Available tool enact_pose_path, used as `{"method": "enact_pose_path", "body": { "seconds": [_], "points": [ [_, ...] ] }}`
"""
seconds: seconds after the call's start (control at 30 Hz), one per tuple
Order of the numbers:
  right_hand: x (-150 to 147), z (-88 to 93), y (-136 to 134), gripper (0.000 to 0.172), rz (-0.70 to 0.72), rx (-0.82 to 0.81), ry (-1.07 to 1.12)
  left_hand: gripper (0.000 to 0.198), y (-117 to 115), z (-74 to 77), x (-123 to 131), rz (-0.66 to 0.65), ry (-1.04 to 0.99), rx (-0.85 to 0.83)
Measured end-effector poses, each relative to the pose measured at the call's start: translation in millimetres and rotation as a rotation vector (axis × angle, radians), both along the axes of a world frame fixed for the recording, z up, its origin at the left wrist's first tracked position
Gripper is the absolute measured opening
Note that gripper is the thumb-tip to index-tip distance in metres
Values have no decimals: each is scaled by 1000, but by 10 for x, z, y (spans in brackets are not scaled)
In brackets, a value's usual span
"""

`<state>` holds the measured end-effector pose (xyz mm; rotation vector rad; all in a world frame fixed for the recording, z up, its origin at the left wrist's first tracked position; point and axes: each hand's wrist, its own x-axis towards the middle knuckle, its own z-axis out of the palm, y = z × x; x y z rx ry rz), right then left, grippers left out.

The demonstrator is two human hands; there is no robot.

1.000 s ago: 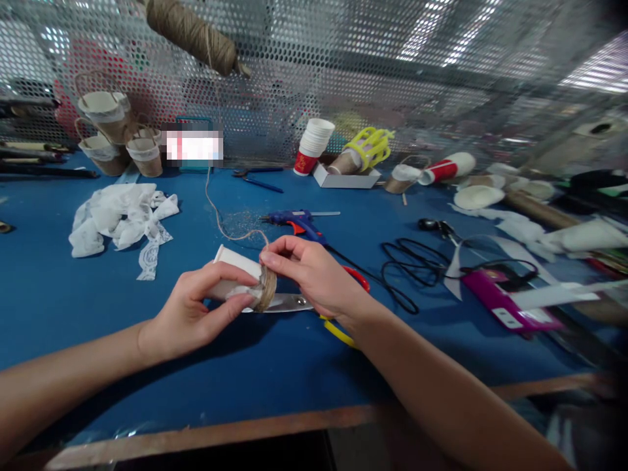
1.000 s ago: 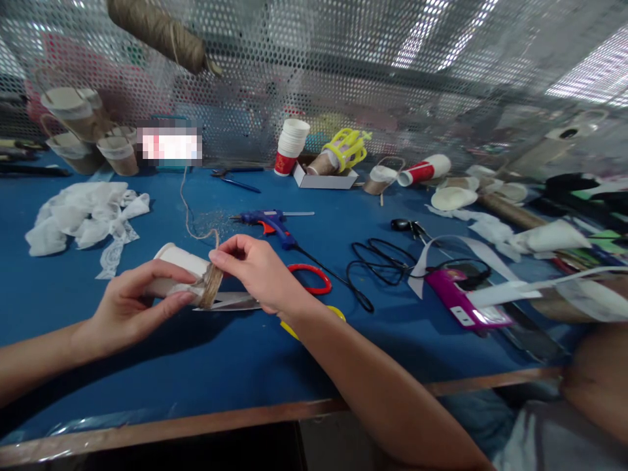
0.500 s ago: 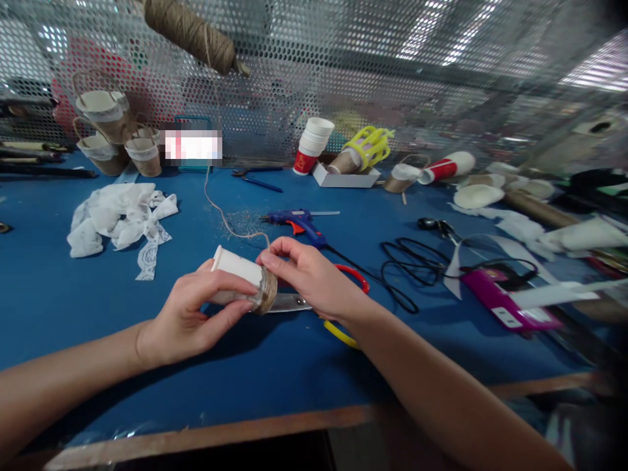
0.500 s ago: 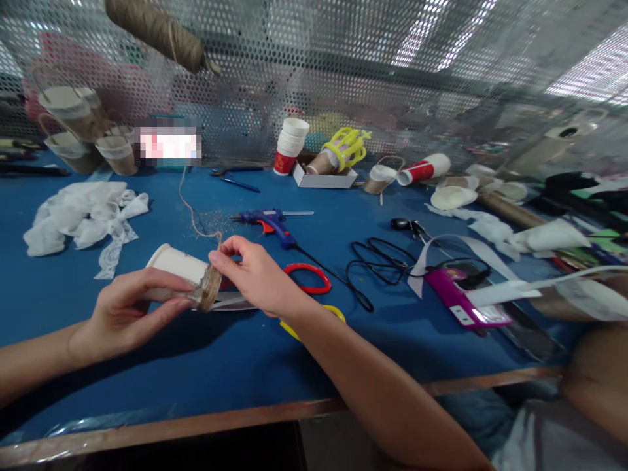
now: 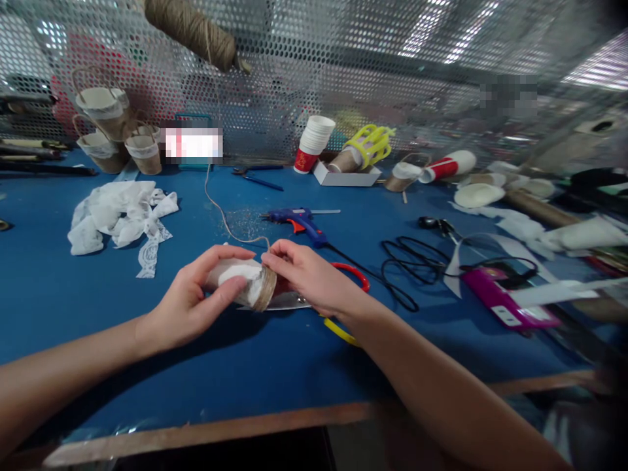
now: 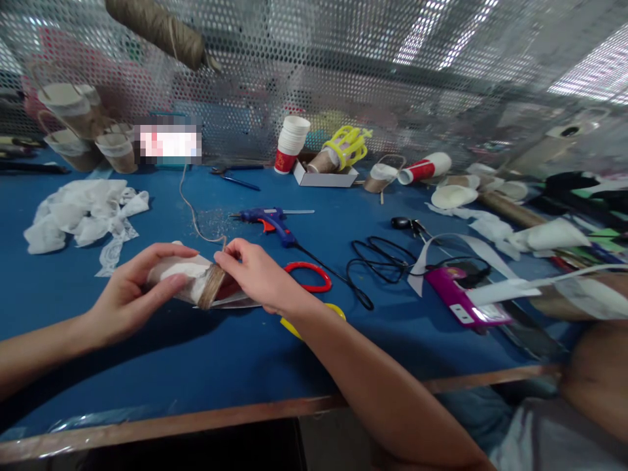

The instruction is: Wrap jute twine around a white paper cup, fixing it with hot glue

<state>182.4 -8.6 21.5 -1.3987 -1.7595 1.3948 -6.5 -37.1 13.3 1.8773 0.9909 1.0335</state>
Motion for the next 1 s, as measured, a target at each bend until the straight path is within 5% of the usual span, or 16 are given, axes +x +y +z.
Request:
{"method": "enact_pose_path", "body": {
  "seconds": [0.17,0.6,0.8,1.0],
  "points": [
    [-4,-2,5,22,22,-26,-7,19,4,-9,8,15,-98,-84],
    [-43,142,-56,21,48,253,-75,35,-2,-76,-57,-56,96,407],
    [-30,91,-36,20,30,325,-69,37,24,-8,-22,-31,66,182],
    [-54,92,-55,17,54,345,-146,34,94,87,4,-86,-138,-287]
  ]
}}
